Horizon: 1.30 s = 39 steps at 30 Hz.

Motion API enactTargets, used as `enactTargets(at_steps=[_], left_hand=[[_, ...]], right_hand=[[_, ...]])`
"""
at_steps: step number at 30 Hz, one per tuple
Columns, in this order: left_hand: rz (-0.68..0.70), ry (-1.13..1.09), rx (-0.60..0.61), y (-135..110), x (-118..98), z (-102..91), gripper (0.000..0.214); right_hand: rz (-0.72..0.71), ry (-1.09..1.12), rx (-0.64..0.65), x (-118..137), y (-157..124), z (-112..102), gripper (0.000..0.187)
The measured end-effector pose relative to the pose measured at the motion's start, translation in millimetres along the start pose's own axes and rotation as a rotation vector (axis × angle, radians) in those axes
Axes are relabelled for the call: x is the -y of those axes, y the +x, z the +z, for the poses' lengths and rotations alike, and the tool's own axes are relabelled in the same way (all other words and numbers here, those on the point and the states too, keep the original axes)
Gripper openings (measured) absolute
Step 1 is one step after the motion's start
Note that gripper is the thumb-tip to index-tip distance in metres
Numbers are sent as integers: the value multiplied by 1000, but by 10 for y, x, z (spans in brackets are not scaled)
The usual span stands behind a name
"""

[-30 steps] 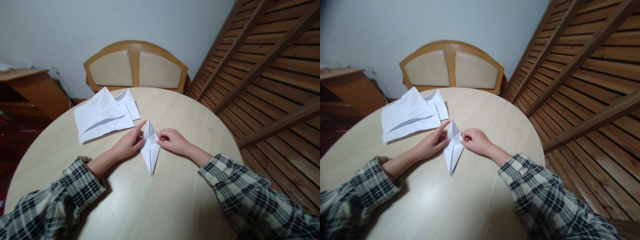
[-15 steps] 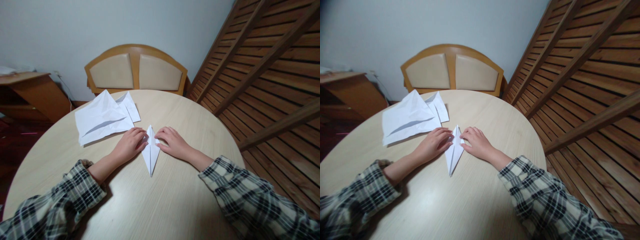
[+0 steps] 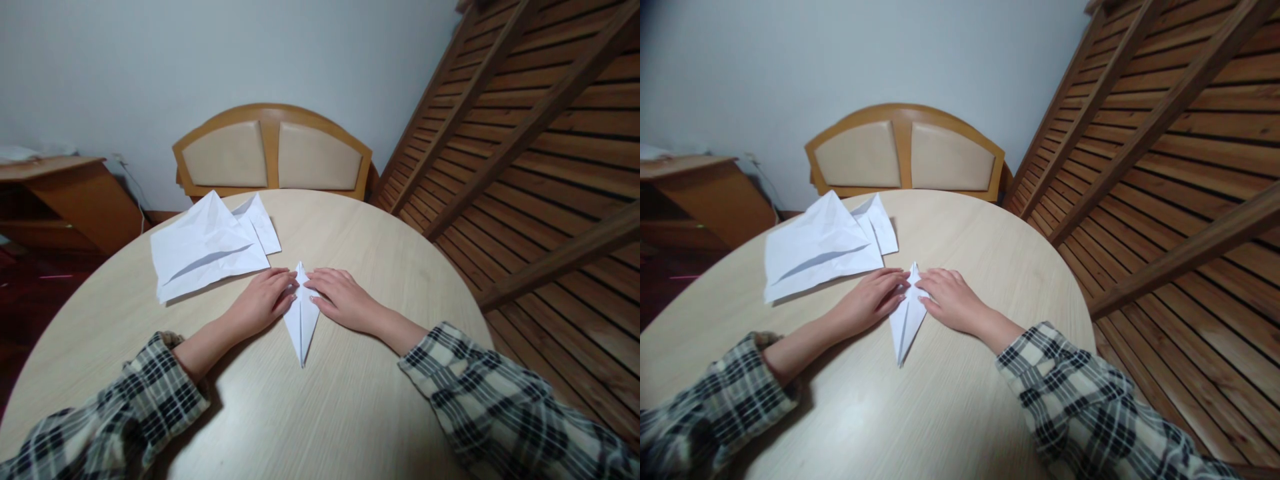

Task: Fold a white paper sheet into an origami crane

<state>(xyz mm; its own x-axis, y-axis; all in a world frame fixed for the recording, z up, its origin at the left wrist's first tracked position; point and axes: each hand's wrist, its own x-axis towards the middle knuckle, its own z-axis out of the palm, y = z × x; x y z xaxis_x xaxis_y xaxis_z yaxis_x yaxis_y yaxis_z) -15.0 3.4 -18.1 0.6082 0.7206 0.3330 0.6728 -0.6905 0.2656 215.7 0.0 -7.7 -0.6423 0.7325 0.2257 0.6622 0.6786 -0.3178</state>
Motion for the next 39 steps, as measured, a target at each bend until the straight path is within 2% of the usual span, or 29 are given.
enactTargets(at_steps=[13,21,39], left_hand=[[16,-32,60,16,-55,-34,23],[32,-67,56,17,-97,-54,22],[53,72,142,112,-54,-19,30]], right_hand=[[27,13,18,24,13,-29,31],[43,40,20,20,29,-25,29],[51,31,54,9,68,5,31]])
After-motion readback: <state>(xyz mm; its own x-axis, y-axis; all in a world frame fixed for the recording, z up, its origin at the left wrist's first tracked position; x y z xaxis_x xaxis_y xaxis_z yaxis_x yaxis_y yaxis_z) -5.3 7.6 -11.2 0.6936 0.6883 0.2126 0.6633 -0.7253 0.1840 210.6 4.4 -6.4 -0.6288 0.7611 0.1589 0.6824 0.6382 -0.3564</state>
